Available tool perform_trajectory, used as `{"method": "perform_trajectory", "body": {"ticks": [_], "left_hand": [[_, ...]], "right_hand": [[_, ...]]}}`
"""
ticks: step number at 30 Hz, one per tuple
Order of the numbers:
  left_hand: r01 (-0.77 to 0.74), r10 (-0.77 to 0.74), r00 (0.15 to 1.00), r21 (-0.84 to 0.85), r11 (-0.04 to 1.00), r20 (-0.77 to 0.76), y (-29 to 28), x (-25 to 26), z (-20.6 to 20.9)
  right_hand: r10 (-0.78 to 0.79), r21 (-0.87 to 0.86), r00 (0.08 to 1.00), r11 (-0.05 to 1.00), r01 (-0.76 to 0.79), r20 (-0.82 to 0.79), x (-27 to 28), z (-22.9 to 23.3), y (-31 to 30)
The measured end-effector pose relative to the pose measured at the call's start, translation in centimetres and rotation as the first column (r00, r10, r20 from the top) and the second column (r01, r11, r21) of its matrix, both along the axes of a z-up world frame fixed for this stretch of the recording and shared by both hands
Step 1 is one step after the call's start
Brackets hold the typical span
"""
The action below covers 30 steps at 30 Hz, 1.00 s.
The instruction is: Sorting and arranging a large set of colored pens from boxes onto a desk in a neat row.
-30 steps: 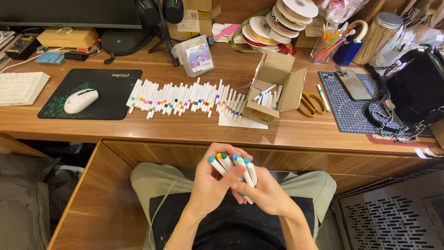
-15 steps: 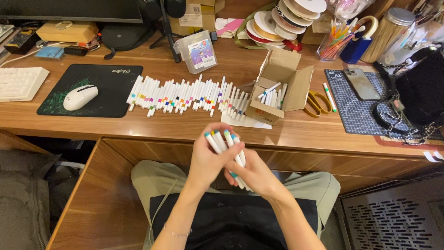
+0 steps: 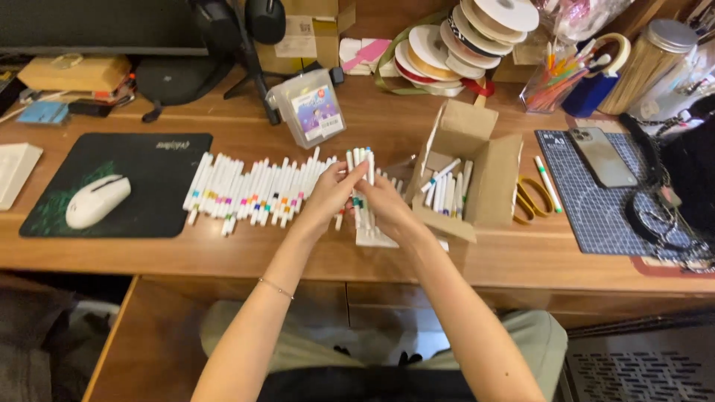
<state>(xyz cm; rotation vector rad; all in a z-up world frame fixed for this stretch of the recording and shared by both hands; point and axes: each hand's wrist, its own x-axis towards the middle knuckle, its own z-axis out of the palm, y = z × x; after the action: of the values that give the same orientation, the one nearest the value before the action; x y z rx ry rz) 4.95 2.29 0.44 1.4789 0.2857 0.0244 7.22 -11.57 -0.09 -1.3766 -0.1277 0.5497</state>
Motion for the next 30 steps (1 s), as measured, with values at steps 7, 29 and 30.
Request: {"method": "perform_trajectory", "body": {"ticks": [7,29,30], "left_hand": [[0.05,-0.105,0.98,-0.299,0.953,-0.17,4.6,5.6,-2.5],[-0.241,0.244,0.97,-0.153,0.958,0.002,5.4,2.7,3.7],[-0.24,0.239,0.971,-0.154,0.958,-0.03,5.7,2.2,4.8]], "right_hand": [[0.063,0.104,0.995,0.993,-0.054,-0.084,4.2,-2.3,3.4],[-0.037,0.1,0.987,0.994,0.053,-0.159,3.4,-0.6,5.0],[0.006,0.101,0.991,0.995,0.008,-0.135,2.9,0.6,4.4]]}}
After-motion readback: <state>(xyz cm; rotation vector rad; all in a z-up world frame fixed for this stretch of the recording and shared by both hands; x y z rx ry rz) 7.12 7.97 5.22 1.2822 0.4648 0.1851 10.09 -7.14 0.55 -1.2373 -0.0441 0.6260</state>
